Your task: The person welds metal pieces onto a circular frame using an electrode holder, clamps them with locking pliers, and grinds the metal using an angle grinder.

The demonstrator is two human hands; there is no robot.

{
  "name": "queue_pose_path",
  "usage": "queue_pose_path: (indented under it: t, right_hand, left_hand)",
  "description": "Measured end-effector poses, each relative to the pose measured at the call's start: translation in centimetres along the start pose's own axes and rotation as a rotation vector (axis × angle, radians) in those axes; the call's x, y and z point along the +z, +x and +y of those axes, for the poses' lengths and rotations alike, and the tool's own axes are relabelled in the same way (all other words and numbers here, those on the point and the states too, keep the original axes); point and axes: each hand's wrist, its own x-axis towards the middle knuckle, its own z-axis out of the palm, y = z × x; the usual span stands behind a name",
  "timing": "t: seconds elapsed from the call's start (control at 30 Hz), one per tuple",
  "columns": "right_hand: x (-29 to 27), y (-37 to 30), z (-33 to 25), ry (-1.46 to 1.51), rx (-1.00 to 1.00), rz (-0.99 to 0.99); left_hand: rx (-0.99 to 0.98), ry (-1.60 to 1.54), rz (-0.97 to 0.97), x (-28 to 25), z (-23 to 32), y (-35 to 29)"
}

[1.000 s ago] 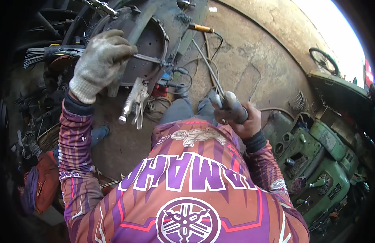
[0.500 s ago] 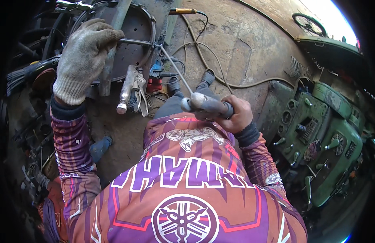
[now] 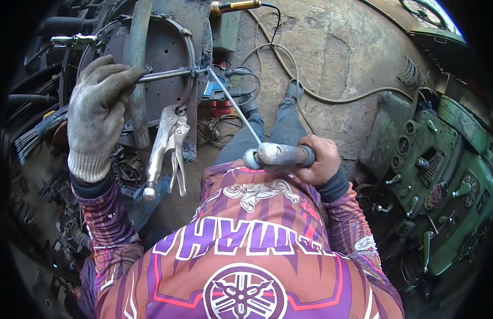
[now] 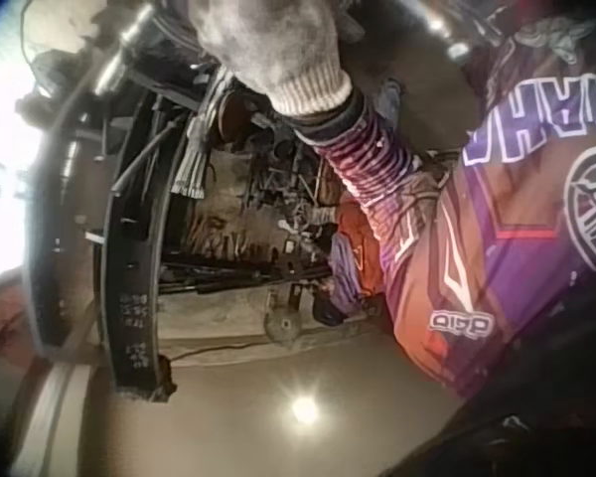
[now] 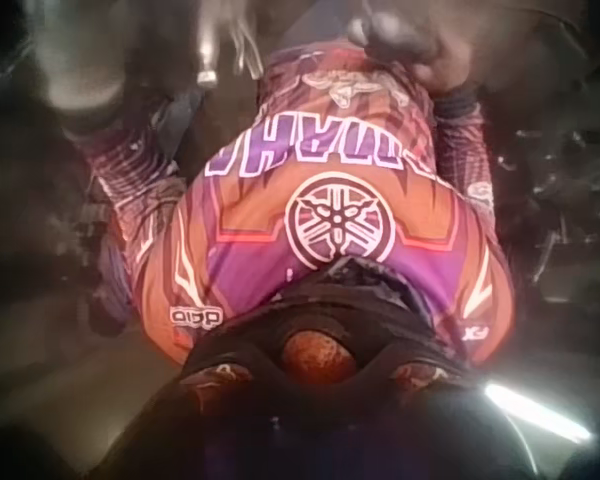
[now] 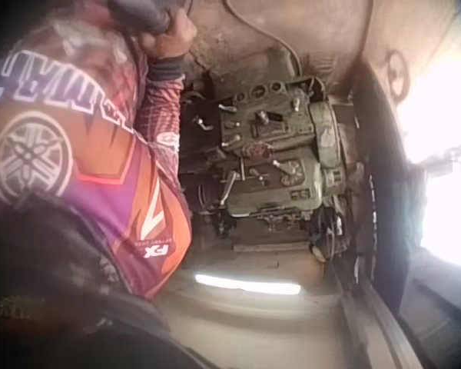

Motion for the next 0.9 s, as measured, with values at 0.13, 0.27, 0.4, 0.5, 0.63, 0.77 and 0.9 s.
queue_pose_path:
  t: [0.13,0.27,0.4,0.5,0.63,0.77,0.9]
  right_hand:
    - [0.3,1.2,0.2,0.022,-0.032,-0.025]
    - [0.2,1.4,-0.3,0.037,-0.059,-0.054]
    - [0.4,0.8,-1.0,-0.024,-0.055,-0.041]
    - [0.6,0.7,-1.9,-0.05,-0.05,-0.023]
    - [0.9,0.4,-2.7,-0.077,-0.036,-0.011]
    - [1.1,0.1,-3.6,-0.092,-0.025,0.001]
    - [1.2,-0.1,-4.1,-0.14,-0.021,0.008]
  left_hand:
    - [-0.035,0.003,-0.01,0.0,0.1,0.2]
    - [-0.056,0.003,-0.023,0.0,0.3,0.0]
    - [-0.04,0.001,0.008,0.1,0.3,-0.1]
    - [-0.01,-0.002,0.022,-0.1,0.3,-0.2]
    - [-0.017,-0.038,0.045,-0.1,0.4,-0.2]
    - [-0.03,-0.032,0.054,-0.1,0.6,-0.6]
    - [-0.018,-0.028,0.072,0.1,0.7,-0.7]
